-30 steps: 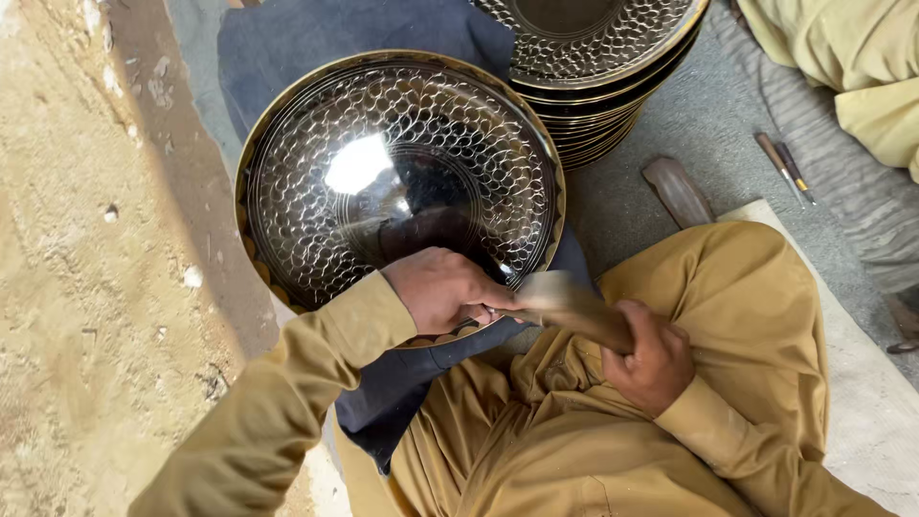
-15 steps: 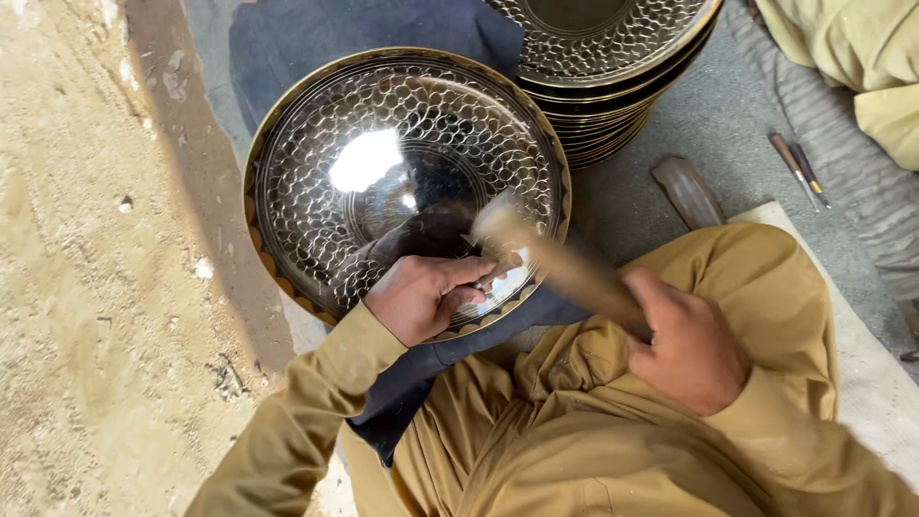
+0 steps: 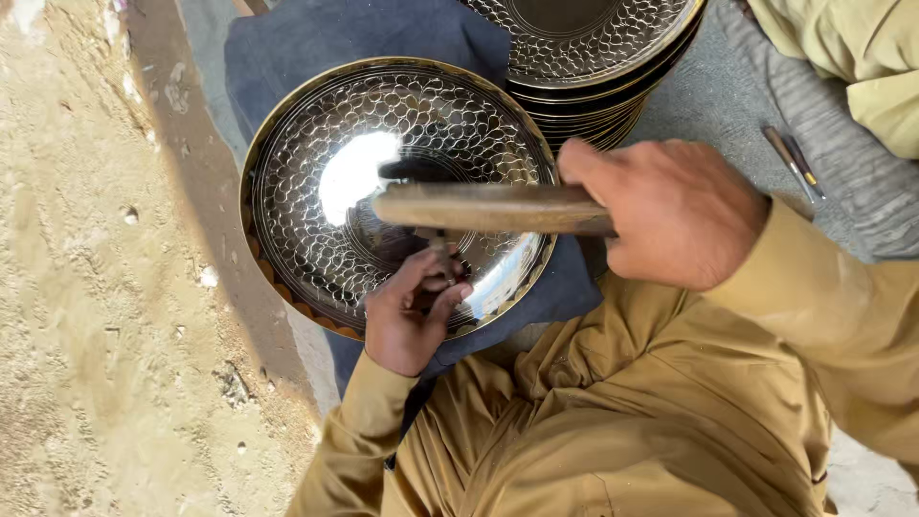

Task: The person sits on the floor and uses a wooden mallet to hammer a metal plate resting on a cushion, creating a textured pattern. The person repeatedly strikes the surface of the plate while holding it steady with the other hand.

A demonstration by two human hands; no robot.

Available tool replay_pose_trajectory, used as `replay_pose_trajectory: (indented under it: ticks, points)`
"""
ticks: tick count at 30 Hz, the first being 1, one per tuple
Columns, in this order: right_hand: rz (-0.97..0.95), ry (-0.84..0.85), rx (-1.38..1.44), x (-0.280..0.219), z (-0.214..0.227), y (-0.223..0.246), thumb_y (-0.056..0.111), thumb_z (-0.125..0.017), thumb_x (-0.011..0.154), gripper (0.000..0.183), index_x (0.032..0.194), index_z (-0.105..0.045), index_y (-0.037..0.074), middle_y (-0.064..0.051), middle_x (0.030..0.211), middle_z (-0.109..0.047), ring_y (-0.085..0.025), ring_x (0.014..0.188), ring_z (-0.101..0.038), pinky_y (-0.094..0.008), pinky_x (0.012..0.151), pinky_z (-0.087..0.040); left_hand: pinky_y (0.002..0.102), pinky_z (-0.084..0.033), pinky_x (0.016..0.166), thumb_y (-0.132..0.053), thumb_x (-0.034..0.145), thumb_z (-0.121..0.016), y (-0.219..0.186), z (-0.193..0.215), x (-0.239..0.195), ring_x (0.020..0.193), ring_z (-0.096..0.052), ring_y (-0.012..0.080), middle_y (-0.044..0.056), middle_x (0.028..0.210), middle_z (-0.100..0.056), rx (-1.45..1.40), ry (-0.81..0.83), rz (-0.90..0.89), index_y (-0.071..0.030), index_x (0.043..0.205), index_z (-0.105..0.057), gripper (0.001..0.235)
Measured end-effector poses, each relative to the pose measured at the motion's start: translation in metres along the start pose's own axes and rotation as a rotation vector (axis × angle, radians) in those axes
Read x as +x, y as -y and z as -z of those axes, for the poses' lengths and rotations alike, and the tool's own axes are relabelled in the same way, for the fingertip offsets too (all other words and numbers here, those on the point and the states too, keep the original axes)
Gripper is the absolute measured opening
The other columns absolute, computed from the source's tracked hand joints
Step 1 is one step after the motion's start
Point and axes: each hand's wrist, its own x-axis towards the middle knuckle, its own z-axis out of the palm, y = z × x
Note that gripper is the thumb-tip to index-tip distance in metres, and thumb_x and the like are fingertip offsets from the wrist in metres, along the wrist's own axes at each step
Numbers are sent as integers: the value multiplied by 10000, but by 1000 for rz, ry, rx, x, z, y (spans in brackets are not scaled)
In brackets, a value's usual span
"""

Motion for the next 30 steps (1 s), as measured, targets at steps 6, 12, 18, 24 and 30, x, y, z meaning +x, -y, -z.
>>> replay_pose_trajectory:
  ticks: [6, 12, 18, 24, 30]
  points:
    - [-56, -195, 237, -31, -33, -16, 115, -762, 711, 607, 1277, -540, 106, -209, 857, -705, -435, 696, -690, -534, 620, -531, 313, -635, 936, 133, 876, -709, 18, 8, 17, 1099, -764, 197, 183, 1238, -747, -84, 239, -147, -2, 1425, -573, 582]
    - [-41, -126, 225, -67, -68, -36, 117, -783, 648, 641, 1251, -564, 95, -203, 862, -721, -433, 696, -702, -534, 601, -540, 307, -636, 940, 127, 848, -678, 12, 13, 21, 1092, -769, 226, 188, 1277, -715, -14, 314, -151, 9, 1394, -584, 567]
    - [-30, -313, 495, -85, -126, -24, 71, -729, 687, 483, 1152, -600, 76, -195, 845, -704, -433, 745, -687, -488, 599, -519, 369, -618, 872, -47, 876, -783, -1, 17, 39, 1053, -742, 310, 204, 1226, -710, 152, 458, -284, -15, 1329, -649, 474]
    - [-160, -517, 550, -98, -190, -7, 36, -715, 719, 472, 1169, -574, 47, -226, 848, -676, -423, 710, -667, -485, 579, -524, 370, -618, 821, -49, 880, -734, -10, 17, 56, 954, -778, 263, 150, 1137, -752, 139, 724, -324, -65, 1306, -663, 432]
    - [-10, -726, 395, -95, -242, -16, 5, -661, 802, 371, 1162, -571, 17, -185, 911, -687, -381, 773, -699, -466, 694, -556, 370, -612, 786, -24, 827, -723, -12, 12, 64, 889, -758, 243, 87, 1081, -772, 243, 944, -378, -177, 1213, -738, 416]
